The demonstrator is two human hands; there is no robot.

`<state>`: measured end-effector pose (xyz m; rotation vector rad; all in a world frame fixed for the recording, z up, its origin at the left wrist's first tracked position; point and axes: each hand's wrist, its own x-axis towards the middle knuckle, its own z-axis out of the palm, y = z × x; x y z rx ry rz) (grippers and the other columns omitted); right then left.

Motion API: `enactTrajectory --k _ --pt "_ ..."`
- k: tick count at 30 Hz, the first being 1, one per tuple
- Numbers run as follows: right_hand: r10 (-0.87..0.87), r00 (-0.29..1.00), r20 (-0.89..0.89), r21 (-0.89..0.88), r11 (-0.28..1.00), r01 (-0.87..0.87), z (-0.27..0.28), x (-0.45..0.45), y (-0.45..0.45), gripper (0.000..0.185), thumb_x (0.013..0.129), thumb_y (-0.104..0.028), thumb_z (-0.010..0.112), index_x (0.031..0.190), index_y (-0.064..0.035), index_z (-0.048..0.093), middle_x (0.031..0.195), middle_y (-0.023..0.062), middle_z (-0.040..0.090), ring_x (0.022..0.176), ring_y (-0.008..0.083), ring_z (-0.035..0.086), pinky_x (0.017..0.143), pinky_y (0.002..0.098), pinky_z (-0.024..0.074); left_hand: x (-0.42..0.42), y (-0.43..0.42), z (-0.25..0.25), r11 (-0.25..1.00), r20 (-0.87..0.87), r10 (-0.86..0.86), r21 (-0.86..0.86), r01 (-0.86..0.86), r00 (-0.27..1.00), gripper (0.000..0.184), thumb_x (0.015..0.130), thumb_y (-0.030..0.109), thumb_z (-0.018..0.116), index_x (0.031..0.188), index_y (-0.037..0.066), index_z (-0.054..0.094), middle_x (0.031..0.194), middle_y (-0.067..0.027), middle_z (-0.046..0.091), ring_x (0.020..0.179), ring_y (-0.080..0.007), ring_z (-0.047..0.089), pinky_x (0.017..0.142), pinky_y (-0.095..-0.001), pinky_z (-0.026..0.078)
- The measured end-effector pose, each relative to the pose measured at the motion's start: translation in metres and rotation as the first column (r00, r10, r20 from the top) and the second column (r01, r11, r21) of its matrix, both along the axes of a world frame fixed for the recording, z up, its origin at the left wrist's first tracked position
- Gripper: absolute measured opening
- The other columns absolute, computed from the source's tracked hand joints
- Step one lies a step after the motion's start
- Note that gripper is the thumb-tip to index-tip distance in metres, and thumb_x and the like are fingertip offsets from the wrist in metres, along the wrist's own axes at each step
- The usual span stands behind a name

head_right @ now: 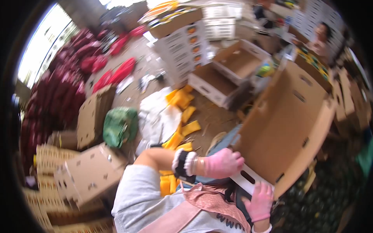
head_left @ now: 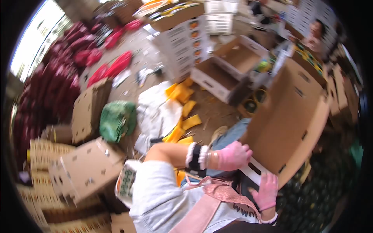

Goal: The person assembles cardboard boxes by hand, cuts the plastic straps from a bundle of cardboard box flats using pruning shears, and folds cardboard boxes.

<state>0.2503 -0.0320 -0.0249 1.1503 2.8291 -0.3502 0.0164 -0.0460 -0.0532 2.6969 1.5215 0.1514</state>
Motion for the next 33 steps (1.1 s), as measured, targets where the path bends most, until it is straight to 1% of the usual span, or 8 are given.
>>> enactTrajectory --k 6,18,21,23,24,25,27,33 --pt "0.389 0.921 -0.017 -0.94 0.309 -0.148 -0.056 0.01 0.018 0.041 0.067 -0.02 0.07 0.101 -0.0019 0.054 0.098 0.0182 0.056 0.085 0.0315 0.057 0.074 0.0373 0.0457 0.026 -0.013 0.01 0.582 -0.035 -0.661 -0.655 0.482 0.75 0.009 0.077 0.016 0.058 0.08 0.008 0.062 0.085 -0.0073 0.057 0.073 -0.0227 0.061 0.058 -0.0321 0.053" --pt "0.338 0.866 -0.368 -0.607 0.619 -0.499 0.032 0.001 0.034 0.039 0.069 -0.014 0.067 0.104 -0.0019 0.055 0.092 0.0157 0.058 0.077 0.0269 0.059 0.069 0.0325 0.0463 0.031 0.009 0.044 0.908 0.56 -0.281 -0.109 0.405 0.78 0.032 0.081 0.025 0.062 0.106 0.005 0.055 0.101 -0.0118 0.058 0.09 -0.0264 0.058 0.076 -0.0353 0.048" --pt "-0.27 0.736 -0.621 -0.201 0.962 0.184 0.033 0.051 0.099 0.041 0.084 -0.023 0.061 0.119 -0.0029 0.051 0.098 0.0073 0.053 0.082 0.0151 0.051 0.074 0.0267 0.0428 0.011 0.031 0.087 0.711 0.666 -0.702 0.632 0.307 0.252 0.039 0.082 0.027 0.063 0.112 0.004 0.053 0.105 -0.0129 0.058 0.095 -0.0273 0.057 0.08 -0.0361 0.047" --pt "-0.462 0.74 -0.489 0.361 0.665 0.653 0.036 0.073 0.16 0.061 0.083 -0.044 0.062 0.126 -0.0046 0.046 0.108 0.0113 0.053 0.09 0.0185 0.054 0.079 0.0282 0.0452 -0.009 0.064 0.102 0.685 0.633 -0.709 0.723 0.088 0.313 0.044 0.083 0.029 0.064 0.116 0.004 0.052 0.107 -0.0137 0.058 0.097 -0.028 0.057 0.083 -0.0367 0.046" --pt "-0.469 0.79 -0.395 0.57 0.55 0.611 0.016 0.093 0.199 0.06 0.086 -0.045 0.056 0.127 -0.0028 0.045 0.115 0.0138 0.052 0.1 0.0222 0.055 0.084 0.0319 0.046 -0.024 0.086 0.1 0.787 0.708 -0.529 0.616 -0.043 0.468 0.046 0.083 0.03 0.064 0.119 0.004 0.052 0.108 -0.0141 0.058 0.099 -0.0283 0.057 0.084 -0.0369 0.046" --pt "-0.459 0.689 -0.56 0.084 0.797 0.599 -0.016 0.122 0.25 0.056 0.089 -0.041 0.052 0.127 -0.0012 0.044 0.118 0.0147 0.051 0.105 0.024 0.053 0.086 0.033 0.0455 -0.042 0.111 0.095 0.901 0.714 -0.048 0.333 -0.278 0.699 0.048 0.083 0.029 0.065 0.12 0.003 0.051 0.107 -0.0133 0.06 0.095 -0.0273 0.058 0.081 -0.038 0.048" --pt "-0.652 0.399 -0.645 -0.534 0.758 0.374 -0.051 0.144 0.307 0.052 0.091 -0.037 0.048 0.127 0.0008 0.043 0.121 0.0158 0.05 0.11 0.0259 0.051 0.089 0.0343 0.0449 -0.054 0.132 0.089 0.804 0.774 0.437 -0.109 -0.584 0.458 0.053 0.081 0.041 0.055 0.117 0.002 0.048 0.099 -0.0129 0.053 0.084 -0.0283 0.06 0.075 -0.0373 0.051" --pt "-0.587 0.293 -0.755 -0.569 0.808 0.151 -0.042 0.112 0.275 0.048 0.093 -0.03 0.045 0.127 0.0025 0.042 0.122 0.016 0.049 0.111 0.0265 0.05 0.091 0.0354 0.0441 -0.073 0.195 0.039 0.753 0.68 0.59 -0.658 0.008 0.436 0.067 0.078 0.058 0.053 0.123 0.008 0.052 0.122 -0.011 0.053 0.115 -0.0237 0.048 0.093 -0.0359 0.041"
